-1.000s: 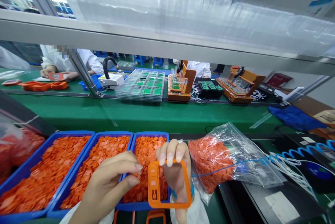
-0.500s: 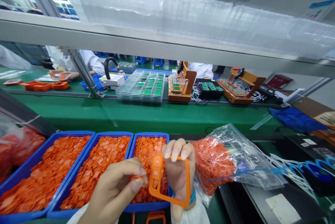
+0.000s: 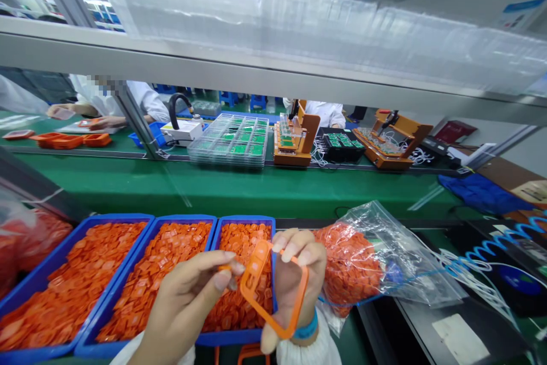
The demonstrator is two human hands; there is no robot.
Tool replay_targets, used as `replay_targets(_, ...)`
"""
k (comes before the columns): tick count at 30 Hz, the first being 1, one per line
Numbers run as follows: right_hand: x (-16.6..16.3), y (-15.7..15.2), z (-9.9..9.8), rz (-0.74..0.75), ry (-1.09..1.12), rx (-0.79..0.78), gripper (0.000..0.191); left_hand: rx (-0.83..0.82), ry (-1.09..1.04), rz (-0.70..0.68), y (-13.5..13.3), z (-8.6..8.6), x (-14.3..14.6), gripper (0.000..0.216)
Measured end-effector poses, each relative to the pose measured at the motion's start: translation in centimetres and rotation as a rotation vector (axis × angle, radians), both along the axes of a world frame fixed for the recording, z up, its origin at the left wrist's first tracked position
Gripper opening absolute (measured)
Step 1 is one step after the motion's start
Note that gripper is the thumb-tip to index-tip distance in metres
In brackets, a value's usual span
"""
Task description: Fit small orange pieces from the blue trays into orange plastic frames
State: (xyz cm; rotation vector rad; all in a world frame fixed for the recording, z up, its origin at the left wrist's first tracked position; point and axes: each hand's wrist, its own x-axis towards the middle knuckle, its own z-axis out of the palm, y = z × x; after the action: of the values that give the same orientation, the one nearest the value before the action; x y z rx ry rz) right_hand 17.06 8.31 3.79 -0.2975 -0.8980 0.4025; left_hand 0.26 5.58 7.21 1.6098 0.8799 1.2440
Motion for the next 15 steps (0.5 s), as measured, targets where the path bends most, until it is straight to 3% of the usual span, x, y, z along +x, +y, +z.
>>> replay_targets(5,-0.5,-0.5,1.2,-0.358,-0.225,0.095,0.074,-0.149,-0.115,0.027,0.8,0.0,0.0,0.022)
replay_targets(10,-2.1,-0.4,0.9,-0.526,-0.286,0.186,0.036,-0.442,-0.398,-0.136,1.4,-0.2,1.1,0.04)
replay_targets(15,-2.4,-0.6,-0.1,-0.646,-0.31,0.173,0.024,-0.73,-0.663,-0.204,1.0,0.3,2.5,0.041)
